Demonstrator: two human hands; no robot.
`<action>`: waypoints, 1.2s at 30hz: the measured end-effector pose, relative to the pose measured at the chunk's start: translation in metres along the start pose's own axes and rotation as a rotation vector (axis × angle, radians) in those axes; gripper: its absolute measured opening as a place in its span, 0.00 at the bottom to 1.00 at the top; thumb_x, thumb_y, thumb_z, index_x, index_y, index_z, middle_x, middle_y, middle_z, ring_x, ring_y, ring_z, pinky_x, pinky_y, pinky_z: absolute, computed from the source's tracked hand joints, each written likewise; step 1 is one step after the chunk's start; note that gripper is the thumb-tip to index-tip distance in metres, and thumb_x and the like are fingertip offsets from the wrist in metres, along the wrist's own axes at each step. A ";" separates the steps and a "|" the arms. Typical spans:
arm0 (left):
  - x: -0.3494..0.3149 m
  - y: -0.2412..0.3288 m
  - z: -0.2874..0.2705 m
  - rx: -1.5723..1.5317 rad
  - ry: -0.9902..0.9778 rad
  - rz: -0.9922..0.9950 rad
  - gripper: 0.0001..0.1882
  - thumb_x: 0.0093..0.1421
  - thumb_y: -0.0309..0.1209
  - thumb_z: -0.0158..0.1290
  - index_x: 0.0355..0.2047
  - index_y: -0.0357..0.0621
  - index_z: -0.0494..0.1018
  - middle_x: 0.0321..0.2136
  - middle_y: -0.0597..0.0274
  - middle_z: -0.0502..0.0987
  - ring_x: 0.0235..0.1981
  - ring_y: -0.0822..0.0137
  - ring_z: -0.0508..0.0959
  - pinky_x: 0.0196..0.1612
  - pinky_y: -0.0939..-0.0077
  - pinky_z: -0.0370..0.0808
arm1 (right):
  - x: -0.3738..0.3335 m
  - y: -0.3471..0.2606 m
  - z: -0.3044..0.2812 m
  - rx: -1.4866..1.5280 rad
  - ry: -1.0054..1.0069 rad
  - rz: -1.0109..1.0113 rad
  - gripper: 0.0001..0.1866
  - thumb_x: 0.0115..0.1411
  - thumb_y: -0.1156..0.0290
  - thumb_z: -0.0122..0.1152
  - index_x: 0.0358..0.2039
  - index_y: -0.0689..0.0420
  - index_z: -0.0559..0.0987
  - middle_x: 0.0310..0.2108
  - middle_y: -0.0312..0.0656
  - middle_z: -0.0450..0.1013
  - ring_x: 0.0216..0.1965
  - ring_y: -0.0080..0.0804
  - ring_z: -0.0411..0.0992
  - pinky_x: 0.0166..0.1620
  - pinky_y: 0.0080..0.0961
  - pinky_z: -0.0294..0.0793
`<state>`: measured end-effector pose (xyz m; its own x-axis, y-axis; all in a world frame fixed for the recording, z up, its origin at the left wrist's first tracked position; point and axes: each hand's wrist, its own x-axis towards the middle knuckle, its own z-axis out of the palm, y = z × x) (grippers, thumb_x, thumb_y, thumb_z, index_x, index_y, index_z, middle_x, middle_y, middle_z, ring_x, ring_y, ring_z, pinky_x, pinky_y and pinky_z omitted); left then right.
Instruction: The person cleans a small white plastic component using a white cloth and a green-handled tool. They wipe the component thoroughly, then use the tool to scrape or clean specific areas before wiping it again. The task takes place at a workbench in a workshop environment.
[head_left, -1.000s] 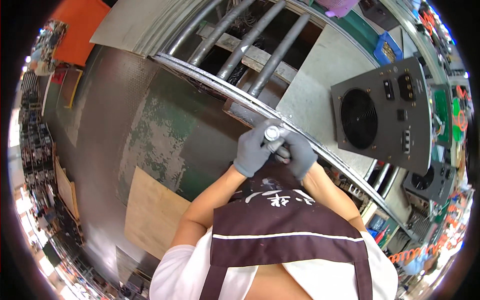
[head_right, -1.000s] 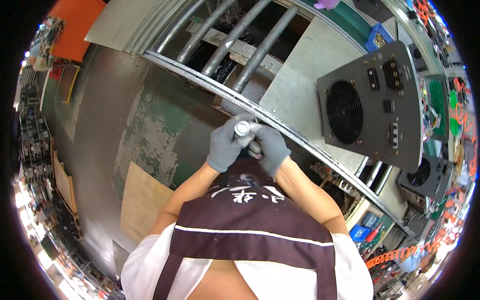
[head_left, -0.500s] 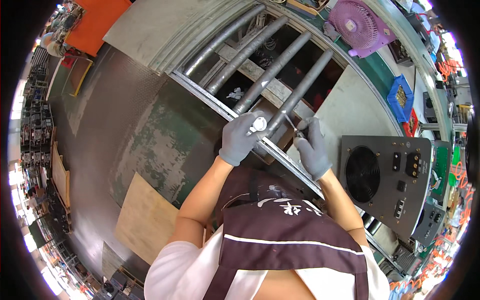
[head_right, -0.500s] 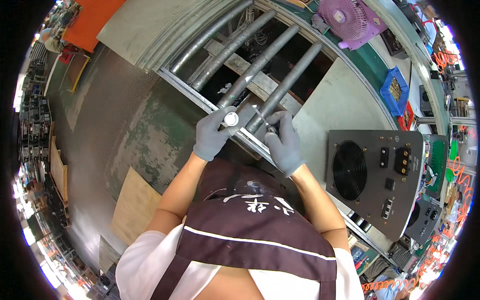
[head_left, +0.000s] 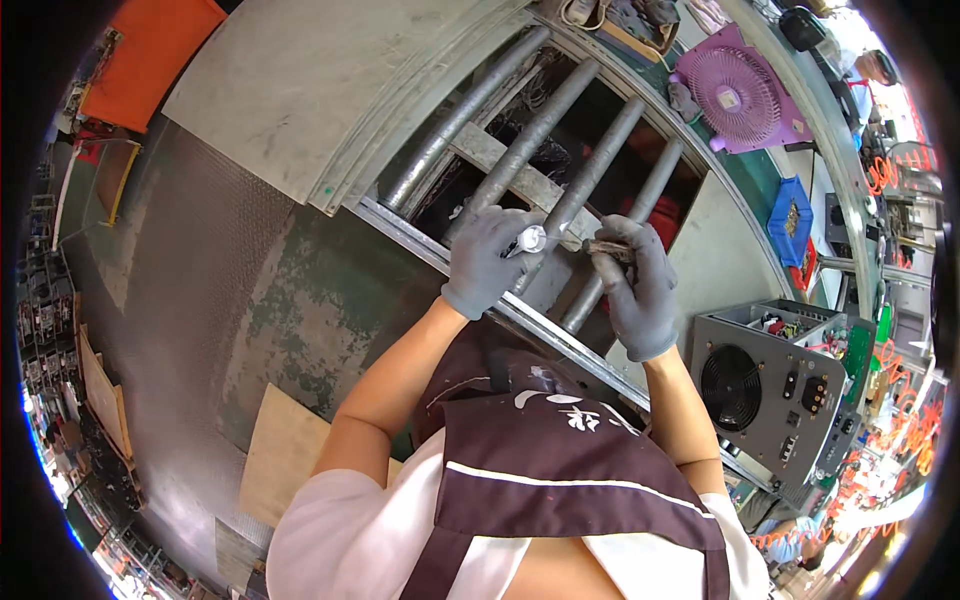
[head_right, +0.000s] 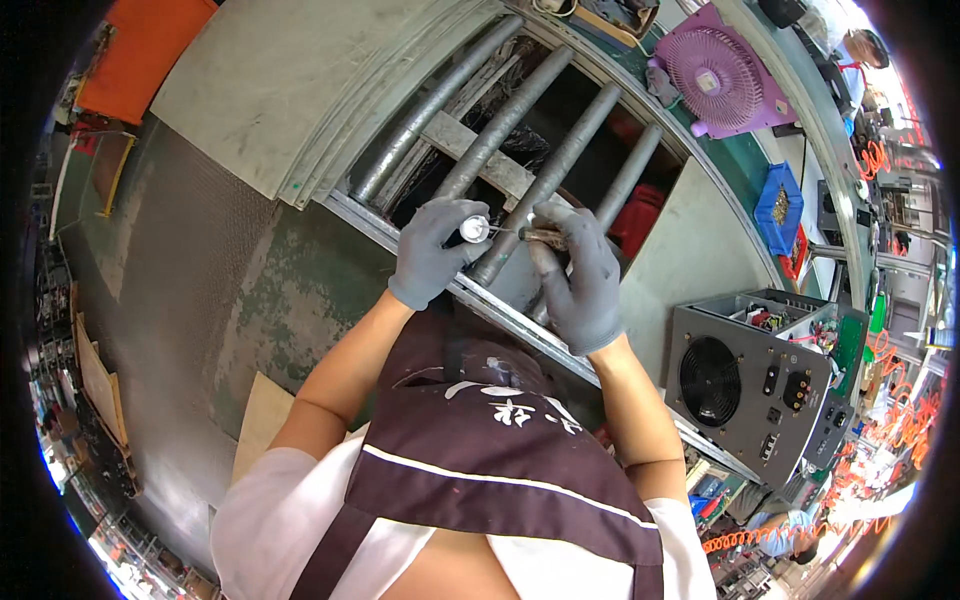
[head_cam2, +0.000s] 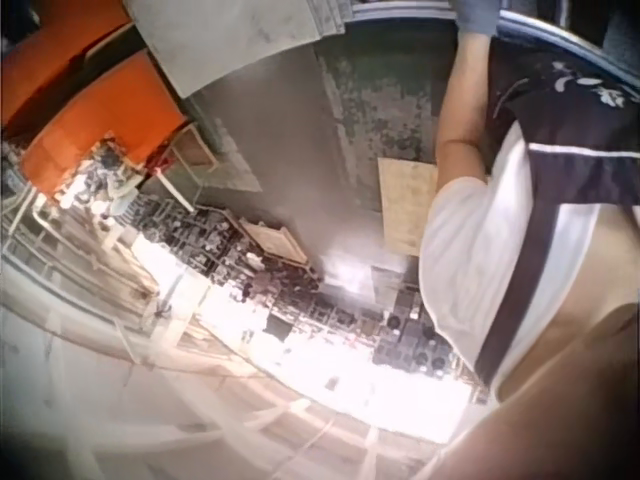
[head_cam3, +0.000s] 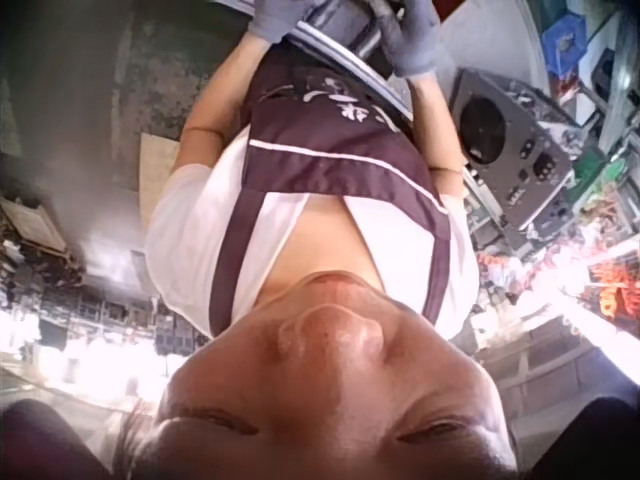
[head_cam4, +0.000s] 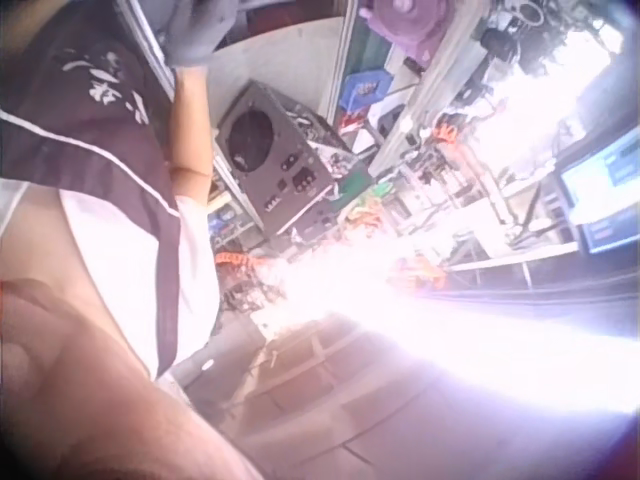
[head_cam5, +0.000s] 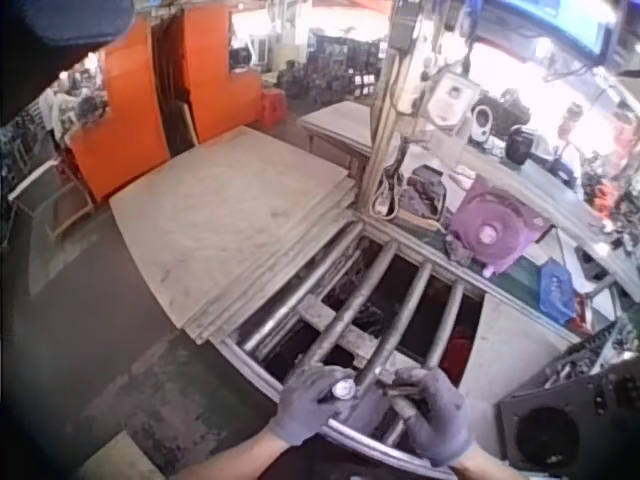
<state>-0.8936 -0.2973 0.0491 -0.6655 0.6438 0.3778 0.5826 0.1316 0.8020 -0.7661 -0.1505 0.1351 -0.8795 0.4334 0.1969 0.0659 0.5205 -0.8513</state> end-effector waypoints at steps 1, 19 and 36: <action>0.006 -0.003 -0.006 -0.003 -0.007 -0.007 0.23 0.40 0.30 0.64 0.40 0.47 0.77 0.38 0.59 0.79 0.43 0.56 0.76 0.48 0.65 0.72 | 0.008 -0.004 0.005 -0.049 -0.016 -0.062 0.21 0.52 0.83 0.56 0.48 0.62 0.70 0.36 0.48 0.70 0.37 0.41 0.73 0.42 0.30 0.72; 0.049 -0.041 -0.033 0.150 -0.037 -0.038 0.24 0.33 0.35 0.67 0.37 0.58 0.79 0.34 0.67 0.72 0.43 0.59 0.70 0.47 0.62 0.66 | 0.080 -0.017 0.058 -0.383 -0.007 -0.232 0.18 0.51 0.73 0.64 0.44 0.59 0.74 0.29 0.44 0.74 0.30 0.41 0.74 0.33 0.32 0.73; 0.063 -0.038 -0.034 0.247 -0.050 0.019 0.23 0.35 0.38 0.67 0.37 0.57 0.79 0.36 0.66 0.71 0.44 0.58 0.68 0.47 0.61 0.64 | 0.092 -0.012 0.067 -0.371 0.005 -0.196 0.17 0.50 0.74 0.64 0.43 0.58 0.76 0.29 0.44 0.73 0.29 0.41 0.73 0.31 0.32 0.72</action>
<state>-0.9737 -0.2875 0.0585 -0.6328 0.6838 0.3634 0.6952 0.2950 0.6555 -0.8794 -0.1664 0.1307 -0.8898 0.3035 0.3408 0.0642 0.8226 -0.5649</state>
